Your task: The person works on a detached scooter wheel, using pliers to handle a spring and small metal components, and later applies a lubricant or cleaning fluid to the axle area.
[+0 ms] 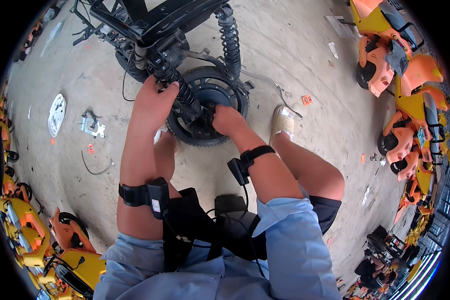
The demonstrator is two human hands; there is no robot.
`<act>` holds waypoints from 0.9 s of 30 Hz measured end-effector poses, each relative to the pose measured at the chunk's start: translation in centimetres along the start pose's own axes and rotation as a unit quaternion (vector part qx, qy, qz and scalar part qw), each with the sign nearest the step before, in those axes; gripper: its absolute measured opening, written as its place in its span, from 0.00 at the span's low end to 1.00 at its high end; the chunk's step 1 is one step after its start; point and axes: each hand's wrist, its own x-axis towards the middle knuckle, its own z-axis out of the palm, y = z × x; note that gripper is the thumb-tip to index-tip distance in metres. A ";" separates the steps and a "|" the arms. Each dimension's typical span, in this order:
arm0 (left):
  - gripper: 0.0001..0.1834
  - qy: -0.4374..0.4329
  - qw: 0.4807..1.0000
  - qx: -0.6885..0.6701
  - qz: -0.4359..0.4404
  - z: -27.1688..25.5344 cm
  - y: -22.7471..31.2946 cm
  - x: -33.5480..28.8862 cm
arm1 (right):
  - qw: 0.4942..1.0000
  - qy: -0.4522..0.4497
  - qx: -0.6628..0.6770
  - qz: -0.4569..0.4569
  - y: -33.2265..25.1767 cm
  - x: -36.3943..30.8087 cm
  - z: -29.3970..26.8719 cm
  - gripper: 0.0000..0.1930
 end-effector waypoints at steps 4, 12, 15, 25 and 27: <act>0.23 0.024 0.999 -0.032 0.037 0.7 -0.2 -0.6 | 1.000 -0.009 -0.019 -0.016 -0.8 0.6 -0.4 0.13; 0.25 0.016 0.998 -0.062 0.000 1.6 -0.4 -0.7 | 0.996 -0.042 -0.076 -0.014 -2.9 1.0 -1.6 0.14; 0.26 0.016 0.999 -0.047 0.001 1.9 -0.6 -0.5 | 0.996 0.022 -0.070 -0.041 -2.5 1.3 0.1 0.11; 0.32 0.049 0.998 -0.032 0.000 3.1 0.5 -0.7 | 0.999 -0.031 -0.022 -0.010 -1.4 1.7 -0.2 0.12; 0.31 0.052 0.998 -0.027 -0.008 3.2 0.3 -0.6 | 0.999 -0.038 -0.003 0.003 -1.2 1.5 -0.8 0.13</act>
